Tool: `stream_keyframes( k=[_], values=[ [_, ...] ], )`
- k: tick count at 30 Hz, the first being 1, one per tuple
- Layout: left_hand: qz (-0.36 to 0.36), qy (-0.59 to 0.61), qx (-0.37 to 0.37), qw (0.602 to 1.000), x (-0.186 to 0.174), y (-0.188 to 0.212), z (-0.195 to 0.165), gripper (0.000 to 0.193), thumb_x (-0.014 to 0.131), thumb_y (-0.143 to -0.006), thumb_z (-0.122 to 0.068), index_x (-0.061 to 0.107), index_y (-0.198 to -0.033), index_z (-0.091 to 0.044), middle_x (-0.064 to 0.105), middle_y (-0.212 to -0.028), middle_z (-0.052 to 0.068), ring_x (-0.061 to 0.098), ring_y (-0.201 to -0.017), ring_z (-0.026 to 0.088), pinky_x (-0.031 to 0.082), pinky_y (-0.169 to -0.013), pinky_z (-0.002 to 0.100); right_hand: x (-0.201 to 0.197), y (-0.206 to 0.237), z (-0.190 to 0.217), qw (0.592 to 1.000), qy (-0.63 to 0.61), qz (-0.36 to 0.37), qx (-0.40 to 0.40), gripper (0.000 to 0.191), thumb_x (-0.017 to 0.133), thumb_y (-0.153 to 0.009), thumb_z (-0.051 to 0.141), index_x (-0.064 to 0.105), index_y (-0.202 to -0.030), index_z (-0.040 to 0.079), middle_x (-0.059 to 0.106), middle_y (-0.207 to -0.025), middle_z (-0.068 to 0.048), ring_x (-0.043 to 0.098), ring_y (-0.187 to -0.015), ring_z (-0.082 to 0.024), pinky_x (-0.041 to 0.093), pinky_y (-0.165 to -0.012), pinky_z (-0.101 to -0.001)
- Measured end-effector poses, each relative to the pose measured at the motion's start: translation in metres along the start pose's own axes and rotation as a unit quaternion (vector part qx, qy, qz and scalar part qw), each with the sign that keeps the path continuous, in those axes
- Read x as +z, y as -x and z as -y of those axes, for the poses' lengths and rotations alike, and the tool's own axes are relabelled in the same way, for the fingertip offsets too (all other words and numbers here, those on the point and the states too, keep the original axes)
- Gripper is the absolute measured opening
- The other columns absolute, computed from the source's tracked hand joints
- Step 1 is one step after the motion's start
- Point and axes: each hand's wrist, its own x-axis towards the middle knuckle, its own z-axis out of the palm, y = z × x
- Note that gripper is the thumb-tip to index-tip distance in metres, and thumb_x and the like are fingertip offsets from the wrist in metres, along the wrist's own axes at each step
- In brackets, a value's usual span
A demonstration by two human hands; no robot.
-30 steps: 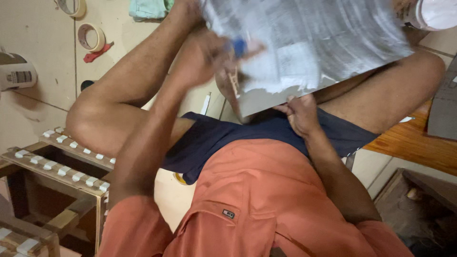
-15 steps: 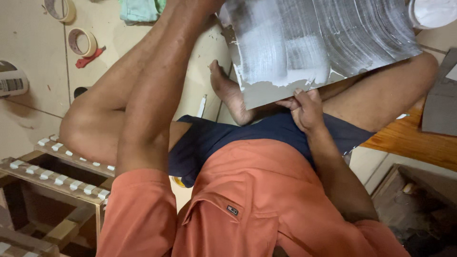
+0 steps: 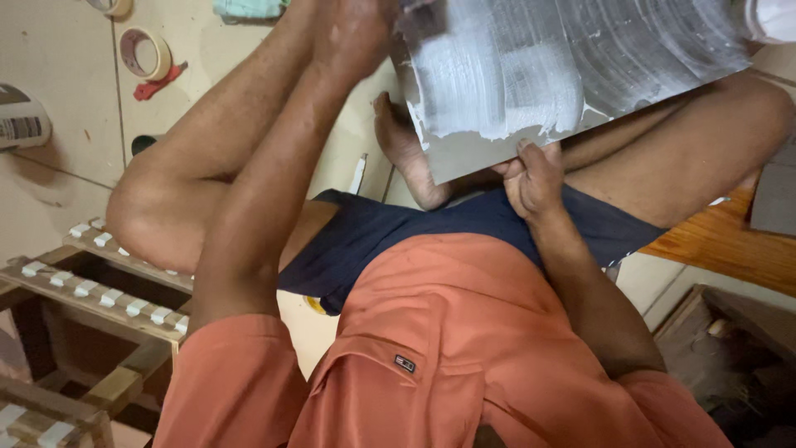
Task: The person sits on the floor with a wooden panel on their lap and applies white paint to it using a small foam applicator, dipping the applicator into a paint container and spreading the paint across the panel surface, repositioning the panel to coat different areas.
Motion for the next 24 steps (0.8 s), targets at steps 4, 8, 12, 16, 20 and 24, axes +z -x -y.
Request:
stream_keyframes(
  k=[4, 8, 12, 16, 20, 24],
  values=[
    [-0.039, 0.002, 0.056, 0.998, -0.006, 0.029, -0.045, 0.014, 0.068, -0.08, -0.003, 0.074, -0.09, -0.011, 0.071, -0.083, 0.01, 0.067, -0.081, 0.032, 0.055, -0.07, 0.044, 0.012, 0.003, -0.002, 0.999, -0.001, -0.03, 0.012, 0.049, 0.042, -0.099, 0.0, 0.031, -0.147, -0.003, 0.056, -0.133, -0.022, 0.066, -0.118, -0.034, 0.063, -0.092, -0.0496],
    [0.051, 0.034, 0.018, 0.998, -0.022, 0.052, -0.089, 0.018, 0.076, -0.072, -0.01, 0.074, -0.09, -0.013, 0.071, -0.084, 0.008, 0.066, -0.085, 0.029, 0.055, -0.074, 0.041, 0.026, 0.006, -0.002, 0.999, -0.011, -0.048, 0.017, 0.05, 0.041, -0.099, 0.0, 0.03, -0.148, -0.003, 0.053, -0.136, -0.023, 0.064, -0.124, -0.037, 0.062, -0.099, -0.0557],
    [0.128, 0.076, 0.008, 0.989, -0.041, 0.062, -0.122, 0.033, 0.086, -0.055, -0.026, 0.074, -0.083, -0.013, 0.071, -0.077, 0.007, 0.065, -0.079, 0.03, 0.051, -0.074, 0.043, 0.028, 0.008, -0.006, 0.999, -0.01, -0.041, 0.015, 0.052, 0.041, -0.096, -0.001, 0.029, -0.147, -0.005, 0.054, -0.135, -0.023, 0.064, -0.123, -0.038, 0.062, -0.1, -0.0574],
    [0.151, 0.067, 0.019, 0.986, -0.055, 0.069, -0.145, 0.043, 0.084, -0.039, -0.031, 0.076, -0.078, -0.013, 0.07, -0.066, 0.005, 0.064, -0.07, 0.028, 0.047, -0.081, 0.046, 0.02, 0.01, -0.011, 1.0, -0.004, -0.025, 0.016, 0.049, 0.04, -0.098, -0.001, 0.031, -0.146, -0.006, 0.057, -0.131, -0.026, 0.066, -0.119, -0.039, 0.062, -0.096, -0.0552],
    [0.142, 0.098, 0.042, 0.984, -0.067, 0.079, -0.163, 0.009, 0.078, -0.08, -0.022, 0.076, -0.079, -0.014, 0.07, -0.072, 0.008, 0.065, -0.073, 0.031, 0.044, -0.086, 0.061, 0.015, 0.012, -0.013, 1.0, -0.001, -0.021, 0.015, 0.048, 0.042, -0.102, -0.003, 0.034, -0.149, -0.007, 0.059, -0.131, -0.023, 0.067, -0.113, -0.034, 0.061, -0.089, -0.0486],
    [0.228, 0.253, 0.007, 0.94, -0.082, 0.081, -0.163, 0.016, 0.073, -0.091, -0.022, 0.074, -0.088, -0.007, 0.069, -0.079, 0.016, 0.066, -0.077, 0.038, 0.05, -0.075, 0.052, 0.016, 0.011, -0.012, 1.0, 0.001, -0.011, 0.011, 0.039, 0.045, -0.104, -0.006, 0.038, -0.143, -0.009, 0.06, -0.125, -0.019, 0.067, -0.112, -0.03, 0.061, -0.096, -0.0449]
  ],
)
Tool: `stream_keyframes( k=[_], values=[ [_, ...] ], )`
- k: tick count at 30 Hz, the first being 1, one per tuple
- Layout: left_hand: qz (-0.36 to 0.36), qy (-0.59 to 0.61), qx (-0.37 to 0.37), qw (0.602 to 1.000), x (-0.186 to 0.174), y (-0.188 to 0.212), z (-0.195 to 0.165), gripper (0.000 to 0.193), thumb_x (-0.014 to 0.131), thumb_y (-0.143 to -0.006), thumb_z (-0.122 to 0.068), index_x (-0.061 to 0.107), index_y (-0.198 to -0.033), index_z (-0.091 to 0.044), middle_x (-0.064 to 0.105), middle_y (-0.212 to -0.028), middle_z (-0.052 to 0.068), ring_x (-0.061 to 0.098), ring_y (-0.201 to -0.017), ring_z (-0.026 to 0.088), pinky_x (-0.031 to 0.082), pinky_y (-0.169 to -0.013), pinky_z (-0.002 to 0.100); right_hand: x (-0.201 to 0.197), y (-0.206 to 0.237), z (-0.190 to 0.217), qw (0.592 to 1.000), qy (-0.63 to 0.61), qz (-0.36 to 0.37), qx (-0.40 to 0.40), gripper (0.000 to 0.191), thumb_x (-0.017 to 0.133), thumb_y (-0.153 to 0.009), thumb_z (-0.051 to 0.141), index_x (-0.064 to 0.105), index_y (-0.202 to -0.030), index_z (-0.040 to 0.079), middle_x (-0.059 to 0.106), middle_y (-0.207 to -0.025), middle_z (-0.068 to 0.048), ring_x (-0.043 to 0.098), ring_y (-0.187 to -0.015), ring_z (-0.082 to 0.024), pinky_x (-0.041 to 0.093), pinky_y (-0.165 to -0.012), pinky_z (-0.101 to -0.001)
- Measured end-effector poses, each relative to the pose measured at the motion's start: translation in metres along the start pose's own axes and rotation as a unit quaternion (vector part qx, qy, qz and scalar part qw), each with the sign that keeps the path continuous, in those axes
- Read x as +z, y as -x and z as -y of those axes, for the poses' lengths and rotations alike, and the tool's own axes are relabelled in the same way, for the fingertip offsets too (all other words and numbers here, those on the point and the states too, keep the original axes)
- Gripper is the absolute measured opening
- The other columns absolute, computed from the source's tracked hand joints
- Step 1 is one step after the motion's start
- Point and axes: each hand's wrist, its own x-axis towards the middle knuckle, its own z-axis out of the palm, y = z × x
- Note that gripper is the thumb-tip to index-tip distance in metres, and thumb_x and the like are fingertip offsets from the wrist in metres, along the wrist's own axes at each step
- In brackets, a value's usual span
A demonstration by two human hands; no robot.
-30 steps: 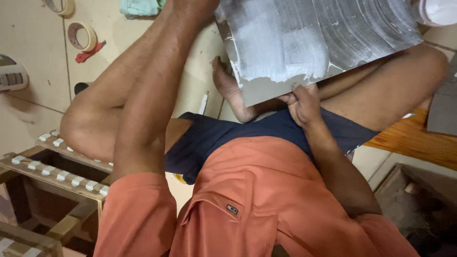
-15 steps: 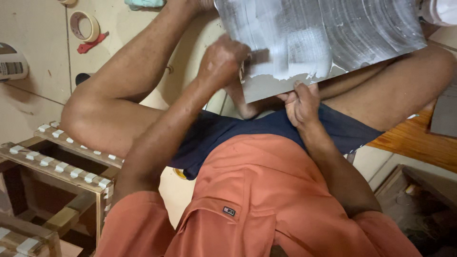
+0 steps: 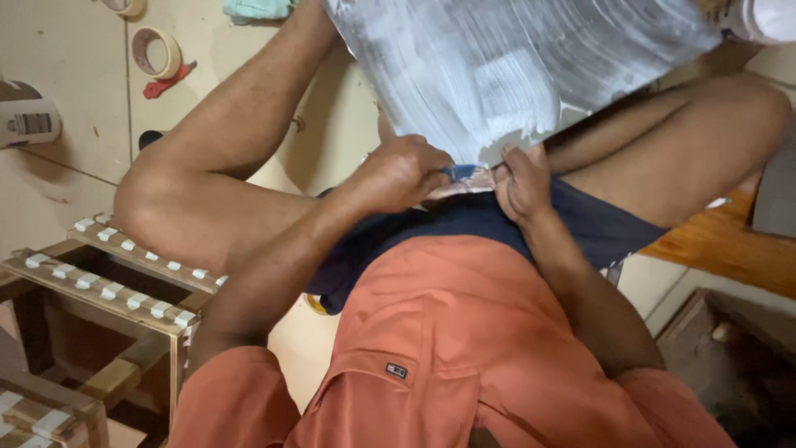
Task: The person sits on the floor with a wooden panel on their lap and applies white paint to it using a small foam applicator, dipping the applicator into a paint container and spreading the paint across the panel surface, repositioning the panel to coat different areas.
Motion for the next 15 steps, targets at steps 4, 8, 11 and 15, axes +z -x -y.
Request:
stream_keyframes(
  k=[4, 8, 11, 15],
  values=[
    [-0.063, 0.063, 0.009, 0.996, -0.028, -0.009, 0.011, 0.019, 0.073, -0.096, -0.019, 0.073, -0.103, -0.001, 0.07, -0.09, 0.02, 0.068, -0.082, 0.037, 0.053, -0.074, 0.046, 0.0, -0.003, 0.004, 1.0, 0.008, 0.022, 0.003, 0.042, 0.047, -0.1, -0.004, 0.042, -0.141, -0.004, 0.062, -0.128, -0.016, 0.068, -0.116, -0.027, 0.062, -0.097, -0.0425],
    [-0.149, 0.066, -0.057, 0.985, -0.054, -0.03, 0.024, 0.013, 0.073, -0.099, -0.014, 0.075, -0.106, -0.004, 0.073, -0.089, 0.017, 0.069, -0.074, 0.025, 0.052, -0.071, 0.039, -0.004, -0.002, 0.013, 1.0, 0.005, 0.023, -0.001, 0.036, 0.046, -0.103, 0.001, 0.043, -0.139, 0.0, 0.063, -0.123, -0.016, 0.071, -0.108, -0.027, 0.063, -0.091, -0.0424],
    [-0.202, 0.082, -0.039, 0.975, -0.06, -0.048, 0.031, 0.013, 0.074, -0.099, -0.011, 0.073, -0.108, -0.001, 0.073, -0.087, 0.014, 0.067, -0.073, 0.019, 0.053, -0.07, 0.035, -0.008, -0.002, 0.019, 0.999, 0.02, 0.025, -0.019, 0.036, 0.047, -0.107, 0.001, 0.044, -0.143, -0.001, 0.064, -0.123, -0.017, 0.07, -0.108, -0.026, 0.061, -0.09, -0.0402],
    [-0.206, 0.182, -0.044, 0.96, -0.054, -0.077, 0.039, 0.013, 0.072, -0.098, -0.008, 0.074, -0.108, 0.0, 0.074, -0.088, 0.004, 0.064, -0.077, 0.009, 0.053, -0.07, 0.029, -0.011, -0.003, 0.018, 1.0, 0.029, 0.01, -0.008, 0.038, 0.048, -0.104, 0.002, 0.044, -0.142, 0.0, 0.063, -0.124, -0.015, 0.069, -0.11, -0.026, 0.062, -0.092, -0.0415]
  ],
)
